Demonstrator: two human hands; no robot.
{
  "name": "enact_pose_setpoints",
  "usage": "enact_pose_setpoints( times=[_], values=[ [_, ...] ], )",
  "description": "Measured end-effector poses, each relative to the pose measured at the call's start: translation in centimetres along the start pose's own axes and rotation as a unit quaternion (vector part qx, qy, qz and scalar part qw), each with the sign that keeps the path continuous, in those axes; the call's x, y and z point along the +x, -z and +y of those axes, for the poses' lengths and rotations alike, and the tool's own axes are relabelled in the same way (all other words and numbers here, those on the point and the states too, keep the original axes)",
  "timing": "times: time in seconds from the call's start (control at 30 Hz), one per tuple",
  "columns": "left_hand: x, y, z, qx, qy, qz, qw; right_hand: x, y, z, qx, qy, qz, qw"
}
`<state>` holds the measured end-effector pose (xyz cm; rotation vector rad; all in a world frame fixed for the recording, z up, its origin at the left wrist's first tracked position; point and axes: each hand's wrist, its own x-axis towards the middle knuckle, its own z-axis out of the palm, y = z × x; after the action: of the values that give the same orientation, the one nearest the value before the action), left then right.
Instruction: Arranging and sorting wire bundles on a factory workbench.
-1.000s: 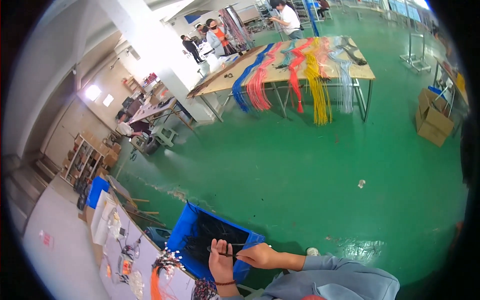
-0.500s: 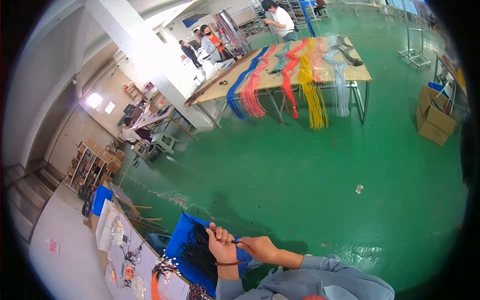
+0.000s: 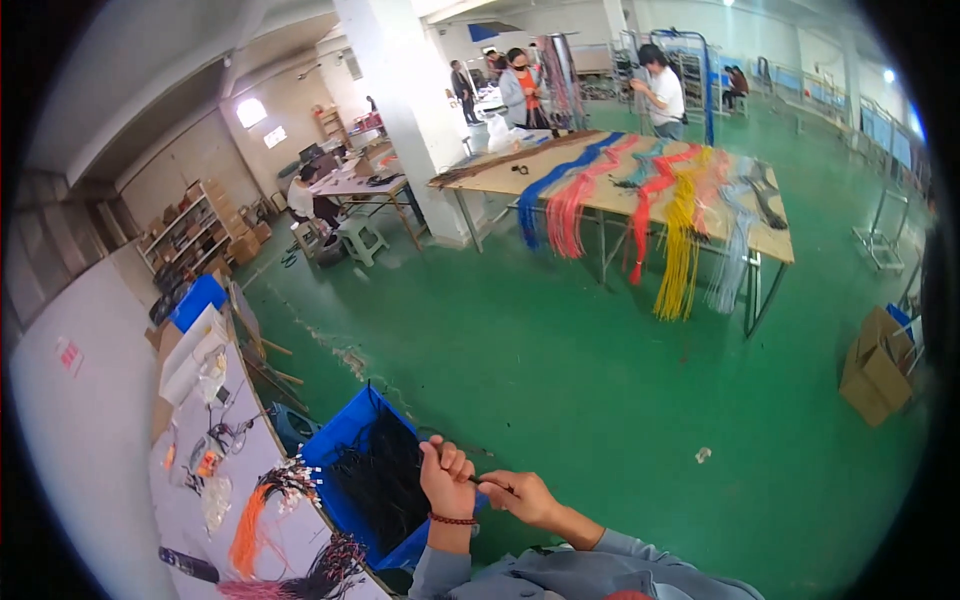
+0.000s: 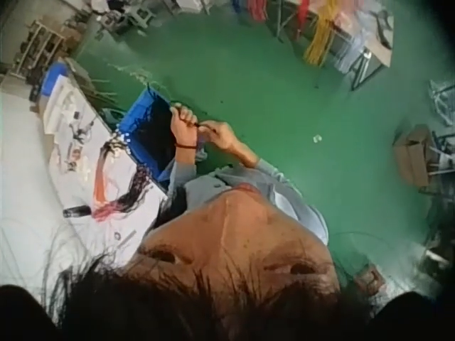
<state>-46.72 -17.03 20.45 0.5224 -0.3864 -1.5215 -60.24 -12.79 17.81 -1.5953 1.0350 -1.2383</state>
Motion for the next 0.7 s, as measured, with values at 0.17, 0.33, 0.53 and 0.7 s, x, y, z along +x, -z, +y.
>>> enact_pose_setpoints(
  times=[0.17,0.33,0.53,0.7],
  values=[
    [-0.2,4.0,4.5,-0.055,-0.062,0.01,0.996,1.0,-4.3,-1.4,-0.004,-0.048,-0.115,0.992],
    [-1.5,7.2,8.0,-0.068,-0.095,0.015,0.993,2.4,-11.4,-0.9,-0.075,0.04,-0.077,0.993],
    [-2.2,12.2,15.2,-0.125,-0.162,0.027,0.978,4.3,-17.0,-2.3,-0.077,0.083,-0.199,0.974],
    [-3.7,13.9,17.3,-0.124,-0.211,0.038,0.969,4.0,-20.6,-2.9,-0.106,0.103,-0.218,0.965]
  ],
)
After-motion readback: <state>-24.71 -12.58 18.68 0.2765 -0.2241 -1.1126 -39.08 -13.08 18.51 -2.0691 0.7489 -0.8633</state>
